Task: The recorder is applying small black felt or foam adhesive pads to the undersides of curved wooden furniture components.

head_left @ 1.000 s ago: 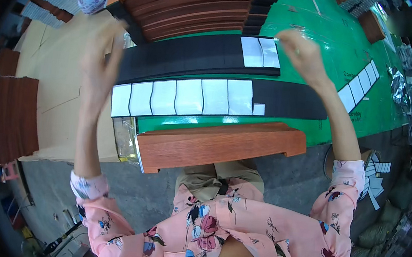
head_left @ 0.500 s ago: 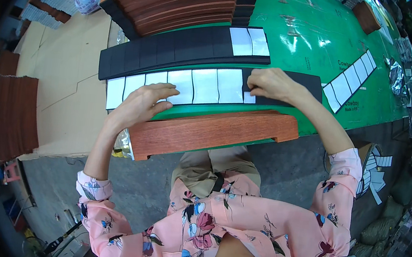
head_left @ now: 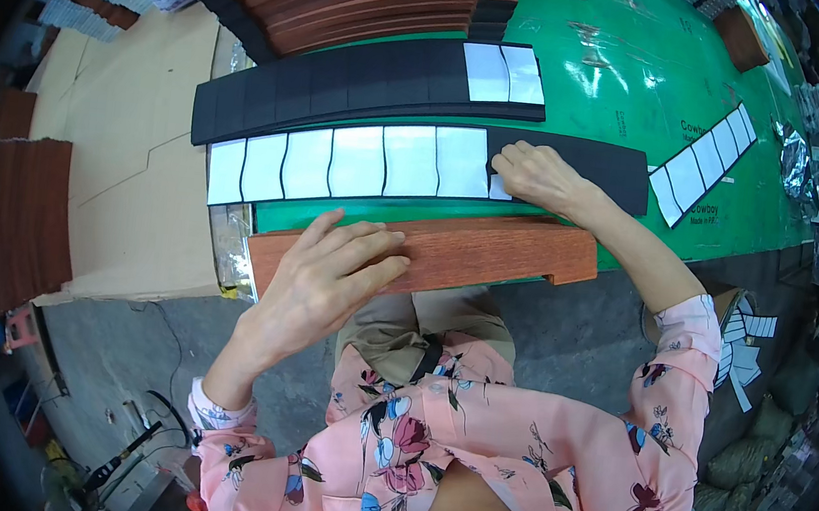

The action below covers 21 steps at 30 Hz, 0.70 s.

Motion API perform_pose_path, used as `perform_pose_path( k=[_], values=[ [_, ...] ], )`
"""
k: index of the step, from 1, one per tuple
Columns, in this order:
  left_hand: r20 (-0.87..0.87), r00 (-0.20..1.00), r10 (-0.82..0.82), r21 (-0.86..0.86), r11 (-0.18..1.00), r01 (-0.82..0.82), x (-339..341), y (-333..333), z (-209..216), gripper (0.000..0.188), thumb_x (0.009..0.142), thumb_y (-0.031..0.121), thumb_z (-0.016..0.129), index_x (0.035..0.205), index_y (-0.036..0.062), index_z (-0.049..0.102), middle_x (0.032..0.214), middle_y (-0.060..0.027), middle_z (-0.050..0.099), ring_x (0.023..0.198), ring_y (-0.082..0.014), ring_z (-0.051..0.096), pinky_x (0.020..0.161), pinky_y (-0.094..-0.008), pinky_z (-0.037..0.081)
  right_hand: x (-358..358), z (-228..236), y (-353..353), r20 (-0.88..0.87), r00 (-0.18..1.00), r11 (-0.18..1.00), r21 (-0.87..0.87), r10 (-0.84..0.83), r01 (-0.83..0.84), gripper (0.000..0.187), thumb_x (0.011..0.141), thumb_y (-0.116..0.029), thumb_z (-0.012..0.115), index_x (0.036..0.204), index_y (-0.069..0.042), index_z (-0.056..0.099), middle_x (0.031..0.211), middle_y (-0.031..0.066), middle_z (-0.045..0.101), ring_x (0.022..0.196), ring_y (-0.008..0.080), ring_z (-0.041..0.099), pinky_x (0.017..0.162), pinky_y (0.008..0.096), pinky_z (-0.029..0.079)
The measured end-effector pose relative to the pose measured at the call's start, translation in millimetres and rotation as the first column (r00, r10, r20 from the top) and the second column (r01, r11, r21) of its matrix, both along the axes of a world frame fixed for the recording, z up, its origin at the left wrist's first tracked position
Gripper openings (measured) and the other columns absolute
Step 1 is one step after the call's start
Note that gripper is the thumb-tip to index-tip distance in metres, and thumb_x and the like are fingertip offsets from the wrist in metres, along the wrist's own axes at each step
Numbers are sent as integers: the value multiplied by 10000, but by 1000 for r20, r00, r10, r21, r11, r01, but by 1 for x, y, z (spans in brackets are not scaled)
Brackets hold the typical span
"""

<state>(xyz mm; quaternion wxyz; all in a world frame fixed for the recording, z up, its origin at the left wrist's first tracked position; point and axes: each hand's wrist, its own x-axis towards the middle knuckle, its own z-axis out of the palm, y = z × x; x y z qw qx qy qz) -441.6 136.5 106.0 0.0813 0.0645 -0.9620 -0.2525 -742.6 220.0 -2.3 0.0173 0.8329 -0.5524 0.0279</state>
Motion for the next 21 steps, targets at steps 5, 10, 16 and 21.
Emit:
perform_pose_path(
  k=[5,10,16,21],
  values=[
    [-218,934,284,76,959,-274,49,1,1,284,708,19,653,990,45,626,1087,-117,600,1041,-276,564,922,-451,389,-20,3,-7,443,804,908,318,-397,272,134,786,-132,537,778,-15,604,714,150,621,658,226,632,611,339,502],
    [-143,638,756,281,650,-706,118,17,-17,269,740,-9,640,1008,13,623,1072,-145,608,1019,-279,578,888,-385,426,-33,35,25,682,54,666,689,-729,284,269,943,-242,432,1076,-21,504,980,109,649,831,181,637,713,291,500],
    [-146,680,718,328,684,-652,132,28,-45,384,696,4,697,1069,16,606,1129,-133,588,1023,-241,575,850,-314,451,6,55,145,835,-175,629,515,-522,582,282,962,-213,373,1104,4,483,1028,142,623,935,207,619,842,329,475],
    [-358,653,668,185,736,-651,131,30,-76,349,692,-2,700,1031,35,630,1052,-125,616,931,-230,613,771,-294,485,56,48,157,885,-33,616,349,-464,706,258,971,-183,367,1083,6,501,1089,121,595,969,152,566,875,307,439]
  ],
)
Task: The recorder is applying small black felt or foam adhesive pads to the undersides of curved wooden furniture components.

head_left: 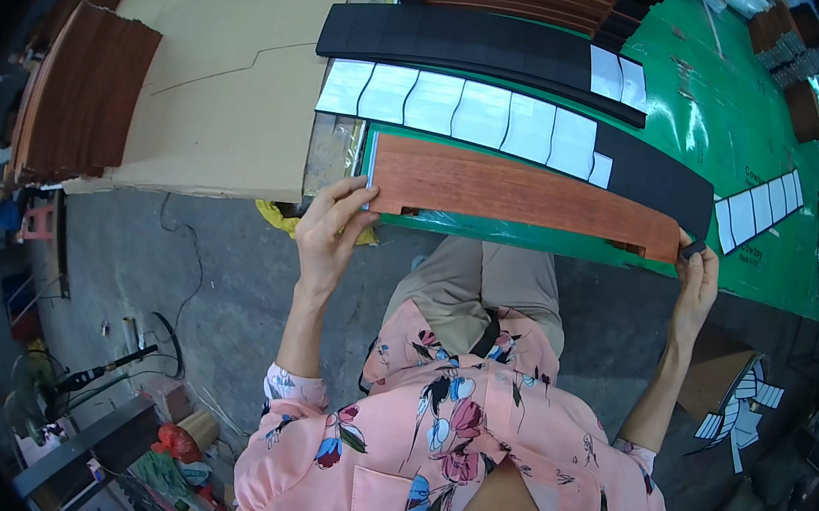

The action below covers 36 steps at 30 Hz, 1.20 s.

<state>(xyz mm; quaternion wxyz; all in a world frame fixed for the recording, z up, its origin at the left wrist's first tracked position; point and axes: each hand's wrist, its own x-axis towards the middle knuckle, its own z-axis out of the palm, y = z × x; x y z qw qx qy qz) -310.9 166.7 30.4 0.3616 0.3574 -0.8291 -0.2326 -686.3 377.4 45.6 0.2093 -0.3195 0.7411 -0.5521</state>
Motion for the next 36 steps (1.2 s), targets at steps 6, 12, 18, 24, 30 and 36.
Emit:
perform_pose_path(
  k=[6,12,18,24,30,36],
  values=[
    [-127,990,69,-51,996,-76,-3,0,28,248,741,21,670,988,23,645,973,-120,636,850,-211,621,724,-279,490,1,28,-1,-98,994,997,-72,-43,36,229,978,-167,363,1042,17,482,1015,120,614,937,119,549,854,267,438],
    [-179,979,94,-30,994,-101,-14,0,35,204,791,45,637,992,11,634,955,-116,631,830,-195,606,717,-270,478,-16,31,-11,-9,999,999,22,-32,32,207,976,-196,374,974,-19,481,959,118,628,864,109,595,727,238,492],
    [-165,981,101,-73,991,-114,-21,-8,38,198,803,69,629,995,19,633,955,-113,627,811,-194,600,694,-274,472,-28,20,-13,108,993,991,135,-36,22,196,967,-218,392,961,-50,492,955,115,633,825,97,599,693,222,488],
    [-237,971,34,-38,998,-44,-25,-18,36,233,796,121,642,1005,20,618,887,-109,598,756,-215,572,650,-293,455,-22,37,-33,53,987,984,-86,-150,154,190,965,-193,387,976,-38,496,980,146,624,893,151,607,756,254,502],
    [-279,960,16,33,999,-7,-23,-20,26,270,797,174,648,1019,26,610,892,-98,588,739,-199,561,619,-281,452,40,71,-75,46,996,944,-323,80,-61,85,914,-103,496,957,-29,491,876,119,608,784,178,627,759,293,514],
    [-315,947,-60,132,986,106,-16,-24,22,299,808,157,647,1071,21,603,996,-98,570,850,-194,545,739,-290,443,138,66,-140,332,769,833,-307,547,-460,242,905,-58,498,1138,-7,538,893,39,579,772,87,565,738,223,468]
  ],
)
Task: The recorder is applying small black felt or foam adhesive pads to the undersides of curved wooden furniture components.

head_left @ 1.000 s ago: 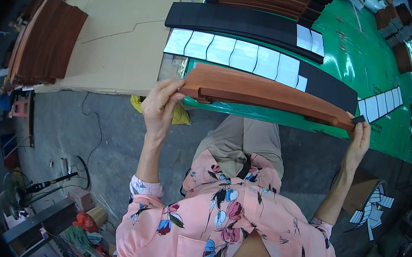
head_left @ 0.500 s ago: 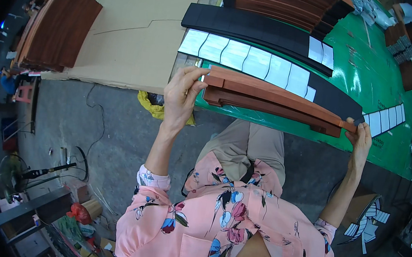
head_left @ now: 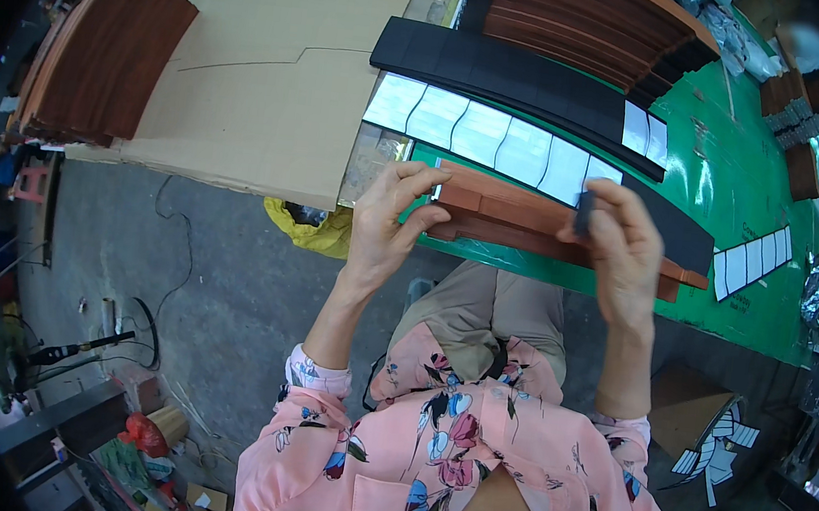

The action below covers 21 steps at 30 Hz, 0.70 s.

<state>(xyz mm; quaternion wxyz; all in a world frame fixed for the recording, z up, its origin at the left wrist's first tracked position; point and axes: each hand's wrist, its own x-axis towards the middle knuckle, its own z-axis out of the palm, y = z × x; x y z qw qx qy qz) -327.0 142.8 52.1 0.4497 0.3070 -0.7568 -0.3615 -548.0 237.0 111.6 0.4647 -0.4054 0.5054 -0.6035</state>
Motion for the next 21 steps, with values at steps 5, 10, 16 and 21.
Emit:
perform_pose_path(
  k=[5,10,16,21],
  values=[
    [-25,999,-31,50,998,32,-3,-2,6,323,830,193,633,1099,20,588,1025,-109,563,889,-206,547,774,-305,441,27,-6,-18,249,957,977,109,150,-182,233,931,-62,416,1137,32,473,966,104,580,820,171,635,733,275,548],
    [-12,999,33,-81,996,-34,4,-4,14,323,836,220,618,1091,24,591,1048,-130,552,916,-242,544,787,-341,432,34,5,-21,323,912,946,115,255,-305,198,942,-88,387,1105,11,440,988,148,588,813,201,647,709,285,551],
    [-23,996,-85,-171,982,80,6,12,52,287,710,131,711,968,36,630,895,-98,592,780,-240,558,677,-332,423,46,8,-7,66,941,932,132,332,-338,223,870,-28,506,1085,29,488,936,68,609,847,135,626,756,249,508],
    [-8,969,-245,-210,948,238,22,28,48,261,611,91,748,841,53,632,763,-44,599,658,-200,554,600,-309,381,52,12,7,-361,841,914,111,402,-389,202,811,-100,644,982,0,601,856,71,651,764,135,633,667,243,497]
  ],
)
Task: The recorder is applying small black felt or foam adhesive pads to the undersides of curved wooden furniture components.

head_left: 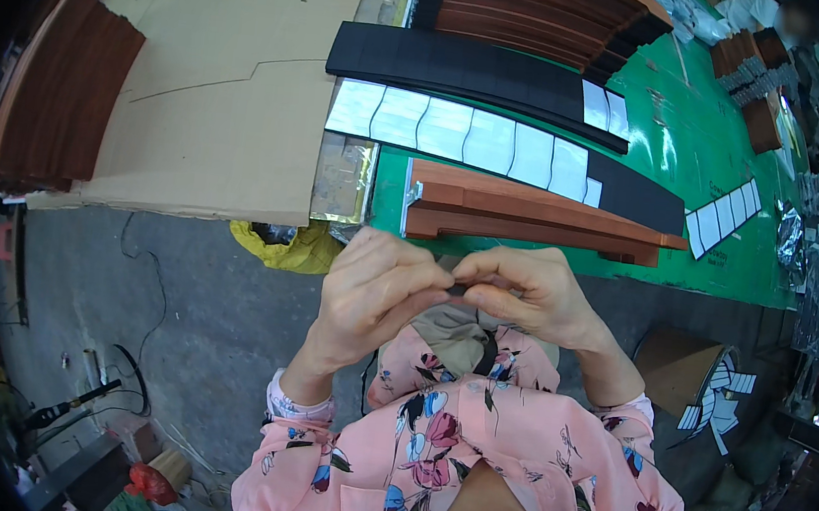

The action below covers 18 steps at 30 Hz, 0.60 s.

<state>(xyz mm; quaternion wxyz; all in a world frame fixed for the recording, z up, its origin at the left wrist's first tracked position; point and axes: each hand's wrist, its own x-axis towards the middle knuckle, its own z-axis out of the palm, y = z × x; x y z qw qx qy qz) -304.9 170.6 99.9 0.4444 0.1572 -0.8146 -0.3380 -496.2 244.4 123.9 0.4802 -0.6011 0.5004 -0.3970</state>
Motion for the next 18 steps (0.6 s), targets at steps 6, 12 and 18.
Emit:
perform_pose_path(
  k=[6,12,18],
  values=[
    [8,999,-48,-66,997,49,6,3,0,238,577,94,744,786,54,636,714,-49,587,635,-200,549,572,-299,379,-2,-5,-1,-36,987,985,-61,158,-160,234,763,-163,688,943,-20,644,810,74,652,710,165,631,613,268,482],
    [14,979,-205,148,968,200,17,-20,-9,373,606,146,741,943,34,624,879,-68,616,823,-229,592,729,-324,441,-7,15,-5,-182,977,990,-72,111,-125,212,760,-87,677,951,-3,639,848,78,647,723,156,624,622,271,490],
    [17,982,189,281,941,-186,-5,-40,-33,363,745,164,710,1051,9,592,989,-85,604,935,-181,562,835,-289,419,0,0,-25,-139,946,942,-211,-295,262,213,749,-15,661,960,-3,628,863,63,608,718,130,596,655,238,501]
  ],
)
